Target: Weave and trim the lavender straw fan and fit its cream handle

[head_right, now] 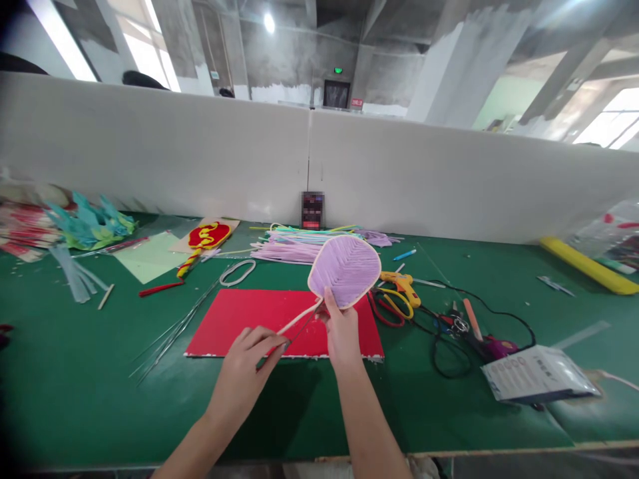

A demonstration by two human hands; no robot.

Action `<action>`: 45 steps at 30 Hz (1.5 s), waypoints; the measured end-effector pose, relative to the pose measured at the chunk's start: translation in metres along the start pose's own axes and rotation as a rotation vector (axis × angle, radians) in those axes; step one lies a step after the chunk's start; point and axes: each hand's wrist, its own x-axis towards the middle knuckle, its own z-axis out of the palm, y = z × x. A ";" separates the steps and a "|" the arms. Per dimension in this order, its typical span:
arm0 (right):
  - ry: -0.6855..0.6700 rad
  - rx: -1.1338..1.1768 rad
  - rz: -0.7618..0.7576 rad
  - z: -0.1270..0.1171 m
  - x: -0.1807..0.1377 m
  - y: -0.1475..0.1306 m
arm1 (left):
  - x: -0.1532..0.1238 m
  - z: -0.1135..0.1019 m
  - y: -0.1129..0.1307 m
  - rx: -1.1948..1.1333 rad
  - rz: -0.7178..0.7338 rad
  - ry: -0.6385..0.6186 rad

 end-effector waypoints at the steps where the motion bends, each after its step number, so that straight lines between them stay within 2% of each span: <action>1: -0.002 -0.006 -0.007 0.000 0.000 0.000 | 0.000 0.000 0.000 -0.003 -0.016 0.003; 3: -0.005 -0.018 -0.012 0.001 -0.001 0.001 | 0.002 0.000 0.002 -0.077 -0.086 -0.034; 8: 0.001 -0.047 -0.030 0.004 -0.002 0.002 | 0.004 0.000 0.008 -0.364 -0.339 -0.281; 17: -0.013 0.007 -0.005 -0.003 0.000 0.008 | 0.000 0.015 0.015 -0.526 -0.443 -0.371; 22: -0.081 -0.379 -0.097 -0.014 0.003 0.007 | -0.001 0.015 0.014 -0.383 -0.315 -0.280; 26: -0.129 -0.704 -0.143 -0.040 0.014 -0.013 | -0.003 0.011 0.006 -0.376 -0.327 -0.245; 28: -0.082 -0.880 -0.206 -0.062 0.023 -0.029 | -0.003 0.009 0.002 -0.383 -0.347 -0.218; 33: 0.133 -1.247 -0.427 -0.122 0.050 -0.057 | 0.001 0.007 -0.005 -0.432 -0.355 -0.179; 34: 0.171 -1.568 -0.508 -0.132 0.055 -0.058 | 0.002 0.007 -0.005 -0.445 -0.362 -0.178; 35: 0.196 -1.663 -0.511 -0.139 0.061 -0.057 | 0.003 0.007 -0.006 -0.455 -0.372 -0.176; 39: 0.236 -1.807 -0.470 -0.156 0.081 -0.046 | 0.004 0.007 -0.008 -0.466 -0.411 -0.167; 45: 0.083 -1.858 -0.474 -0.170 0.105 -0.040 | 0.007 0.003 -0.017 -0.427 -0.404 -0.158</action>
